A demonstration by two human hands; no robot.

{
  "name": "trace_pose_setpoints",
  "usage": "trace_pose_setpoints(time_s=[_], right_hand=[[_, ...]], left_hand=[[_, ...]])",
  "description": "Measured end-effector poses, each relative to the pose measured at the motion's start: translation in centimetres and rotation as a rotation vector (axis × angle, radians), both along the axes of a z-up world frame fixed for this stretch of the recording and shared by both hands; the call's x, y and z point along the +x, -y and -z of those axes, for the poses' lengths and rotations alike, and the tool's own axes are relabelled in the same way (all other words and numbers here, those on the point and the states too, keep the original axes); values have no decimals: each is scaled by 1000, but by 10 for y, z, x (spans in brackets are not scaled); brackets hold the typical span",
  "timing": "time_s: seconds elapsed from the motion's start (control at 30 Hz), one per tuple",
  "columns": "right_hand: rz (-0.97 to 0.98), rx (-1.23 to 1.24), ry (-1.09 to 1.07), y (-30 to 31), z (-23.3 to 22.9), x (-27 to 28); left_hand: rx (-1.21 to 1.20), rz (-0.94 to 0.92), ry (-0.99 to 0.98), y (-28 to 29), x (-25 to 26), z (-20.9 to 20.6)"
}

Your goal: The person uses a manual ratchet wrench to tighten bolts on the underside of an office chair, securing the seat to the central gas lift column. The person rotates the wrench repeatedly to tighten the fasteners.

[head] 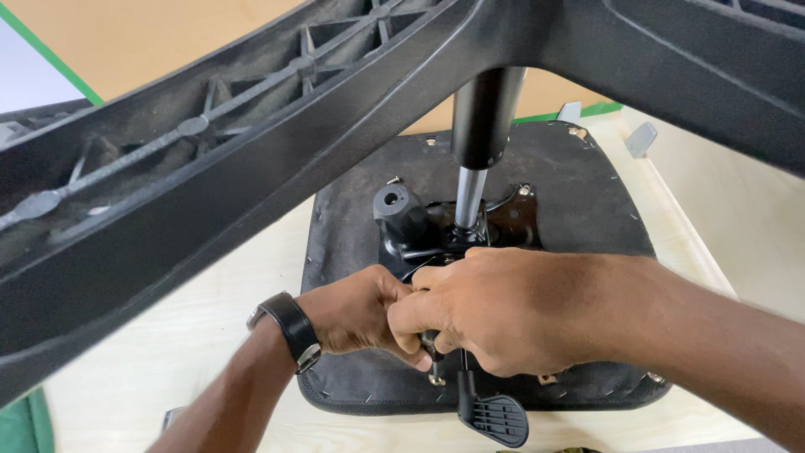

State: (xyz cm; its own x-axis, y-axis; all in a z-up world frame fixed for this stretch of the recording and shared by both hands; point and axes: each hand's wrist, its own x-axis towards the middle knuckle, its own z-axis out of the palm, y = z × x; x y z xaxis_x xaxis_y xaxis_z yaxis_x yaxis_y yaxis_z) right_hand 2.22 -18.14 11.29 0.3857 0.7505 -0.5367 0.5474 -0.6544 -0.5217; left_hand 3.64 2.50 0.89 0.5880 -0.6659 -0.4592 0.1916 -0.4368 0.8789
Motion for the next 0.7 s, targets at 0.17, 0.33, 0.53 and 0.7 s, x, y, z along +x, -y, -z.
trace_pose_setpoints(time_s=[0.17,0.33,0.53,0.7], right_hand=[[109,19,51,-1,-11,-6],[341,-101,31,-10,-25,-7],[419,-173,228,-14,-20,-8],[589,-177,179,-11,-6,-10]], left_hand=[[183,-7,223,1,-2,-13],[149,-50,417,9,-7,-10],[82,-198,337,22,-17,-4],[170,-240,450,35,-22,-1]])
